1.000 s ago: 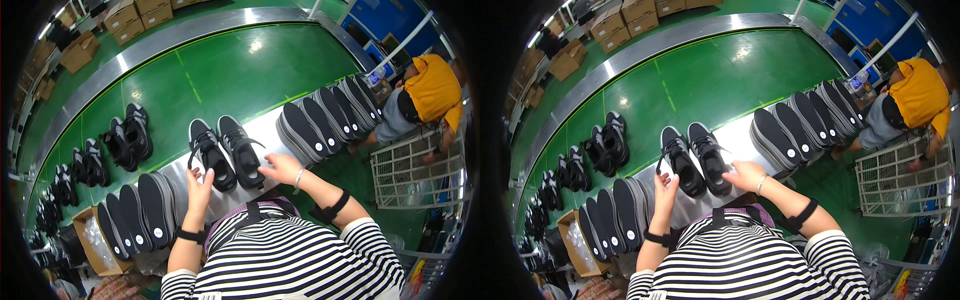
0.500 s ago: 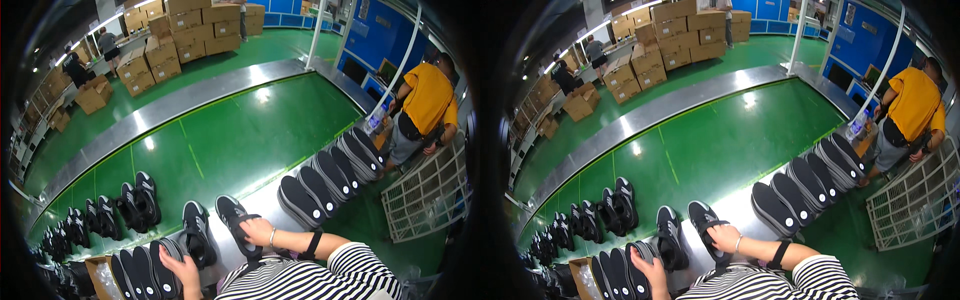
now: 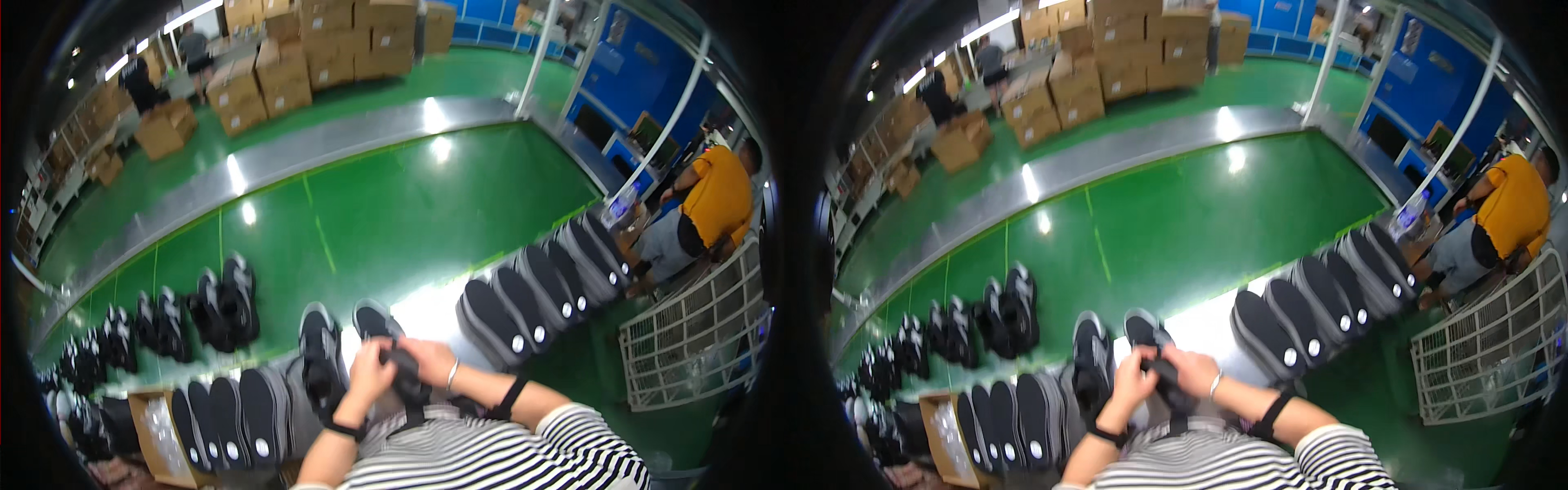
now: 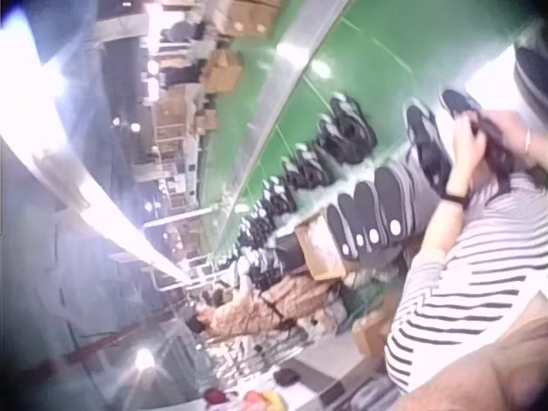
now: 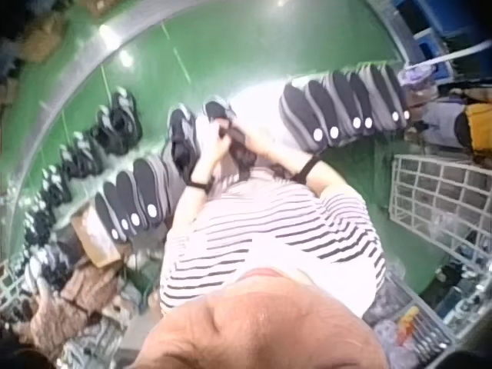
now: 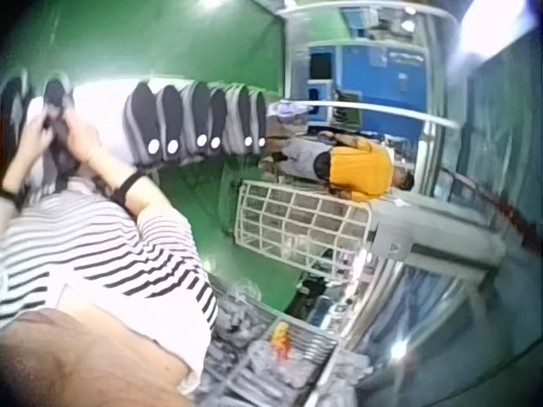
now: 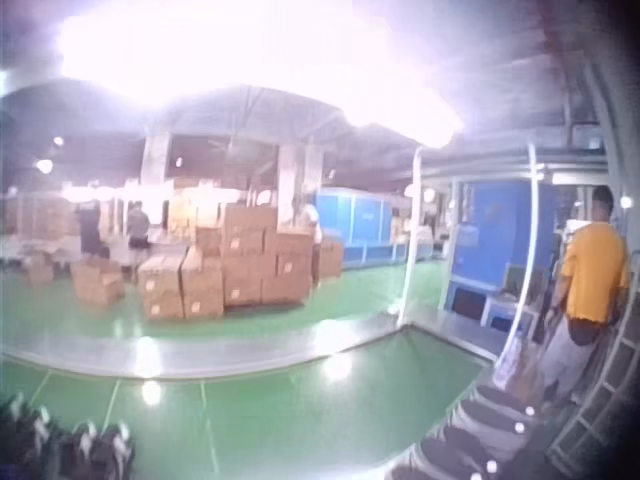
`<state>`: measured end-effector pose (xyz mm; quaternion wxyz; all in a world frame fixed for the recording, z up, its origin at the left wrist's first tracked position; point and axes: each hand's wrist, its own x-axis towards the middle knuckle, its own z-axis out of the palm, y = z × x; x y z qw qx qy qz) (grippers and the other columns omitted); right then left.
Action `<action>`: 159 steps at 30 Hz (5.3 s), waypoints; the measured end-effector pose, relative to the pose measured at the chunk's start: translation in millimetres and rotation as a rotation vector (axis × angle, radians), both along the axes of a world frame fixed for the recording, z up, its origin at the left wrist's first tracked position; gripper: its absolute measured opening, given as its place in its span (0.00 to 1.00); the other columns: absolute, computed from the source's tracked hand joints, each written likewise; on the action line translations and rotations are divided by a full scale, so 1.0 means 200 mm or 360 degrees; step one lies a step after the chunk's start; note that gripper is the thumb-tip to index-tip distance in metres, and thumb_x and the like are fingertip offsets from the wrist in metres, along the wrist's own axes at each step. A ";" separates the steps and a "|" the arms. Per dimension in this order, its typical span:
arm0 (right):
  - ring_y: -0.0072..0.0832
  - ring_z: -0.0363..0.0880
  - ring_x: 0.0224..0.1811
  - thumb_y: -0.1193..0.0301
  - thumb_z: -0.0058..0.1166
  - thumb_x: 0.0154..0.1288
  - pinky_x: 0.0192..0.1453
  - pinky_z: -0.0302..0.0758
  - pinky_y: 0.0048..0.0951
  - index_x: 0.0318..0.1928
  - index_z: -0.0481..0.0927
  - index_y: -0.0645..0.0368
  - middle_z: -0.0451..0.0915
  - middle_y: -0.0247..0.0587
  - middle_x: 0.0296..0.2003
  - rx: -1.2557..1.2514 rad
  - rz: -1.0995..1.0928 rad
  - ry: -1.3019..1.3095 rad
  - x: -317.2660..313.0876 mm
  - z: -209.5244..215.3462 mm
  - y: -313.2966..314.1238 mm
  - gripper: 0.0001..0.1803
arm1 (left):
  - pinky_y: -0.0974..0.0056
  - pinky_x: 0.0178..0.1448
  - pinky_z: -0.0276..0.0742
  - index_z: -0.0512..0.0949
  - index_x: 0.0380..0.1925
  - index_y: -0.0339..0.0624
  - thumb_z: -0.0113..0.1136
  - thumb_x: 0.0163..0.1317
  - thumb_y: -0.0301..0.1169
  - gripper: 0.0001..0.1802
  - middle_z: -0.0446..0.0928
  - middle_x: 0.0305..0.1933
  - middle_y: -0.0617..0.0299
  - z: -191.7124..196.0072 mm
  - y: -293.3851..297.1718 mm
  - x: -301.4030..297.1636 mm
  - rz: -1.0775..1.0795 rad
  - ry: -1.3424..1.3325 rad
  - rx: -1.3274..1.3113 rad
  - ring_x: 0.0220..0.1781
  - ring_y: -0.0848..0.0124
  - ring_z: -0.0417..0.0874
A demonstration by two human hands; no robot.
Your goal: Inserting insoles into shoes on a production line.
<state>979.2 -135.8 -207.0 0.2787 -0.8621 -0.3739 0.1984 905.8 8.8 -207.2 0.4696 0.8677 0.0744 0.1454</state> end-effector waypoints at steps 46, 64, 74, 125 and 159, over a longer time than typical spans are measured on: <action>0.29 0.73 0.36 0.71 0.58 0.48 0.39 0.72 0.26 0.40 0.71 0.64 0.71 0.43 0.39 -0.0028 -0.0216 0.0335 -0.02 0.20 -0.22 0.18 | 0.65 0.36 0.74 0.74 0.33 0.35 0.48 0.57 0.30 0.10 0.76 0.30 0.56 0.27 0.74 -0.90 0.1057 0.0072 0.0455 0.31 0.65 0.78; 0.49 0.71 0.38 0.63 0.47 0.52 0.41 0.68 0.45 0.33 0.71 0.63 0.72 0.53 0.37 -0.0025 -0.0174 -0.0139 -0.04 -0.01 -0.06 0.14 | 0.55 0.56 0.63 0.57 0.56 0.31 0.64 0.43 0.36 0.41 0.67 0.51 0.43 0.22 0.31 -0.43 0.0473 0.0527 0.0543 0.53 0.48 0.67; 0.51 0.70 0.40 0.64 0.46 0.53 0.43 0.68 0.44 0.41 0.70 0.64 0.71 0.58 0.39 -0.0100 -0.0227 -0.0070 0.00 -0.03 -0.08 0.18 | 0.55 0.53 0.66 0.52 0.59 0.37 0.57 0.47 0.25 0.38 0.66 0.50 0.39 0.10 0.07 -0.23 0.0398 0.0448 0.0113 0.50 0.48 0.69; 0.49 0.63 0.54 0.77 0.48 0.43 0.58 0.61 0.35 0.56 0.56 0.70 0.65 0.61 0.49 0.0660 -0.0716 0.0591 0.81 -0.29 0.59 0.35 | 0.58 0.34 0.81 0.62 0.52 0.38 0.46 0.48 0.20 0.26 0.71 0.40 0.58 -0.18 0.84 0.64 0.0515 0.0706 -0.1560 0.39 0.66 0.76; 0.44 0.67 0.47 0.66 0.59 0.44 0.48 0.68 0.41 0.39 0.69 0.56 0.69 0.42 0.43 -0.0607 -0.0964 -0.0661 0.56 -0.03 -0.91 0.20 | 0.66 0.30 0.67 0.75 0.28 0.35 0.54 0.55 0.25 0.04 0.72 0.26 0.57 1.04 -0.30 -0.16 -0.1772 -0.0529 -0.2749 0.28 0.64 0.72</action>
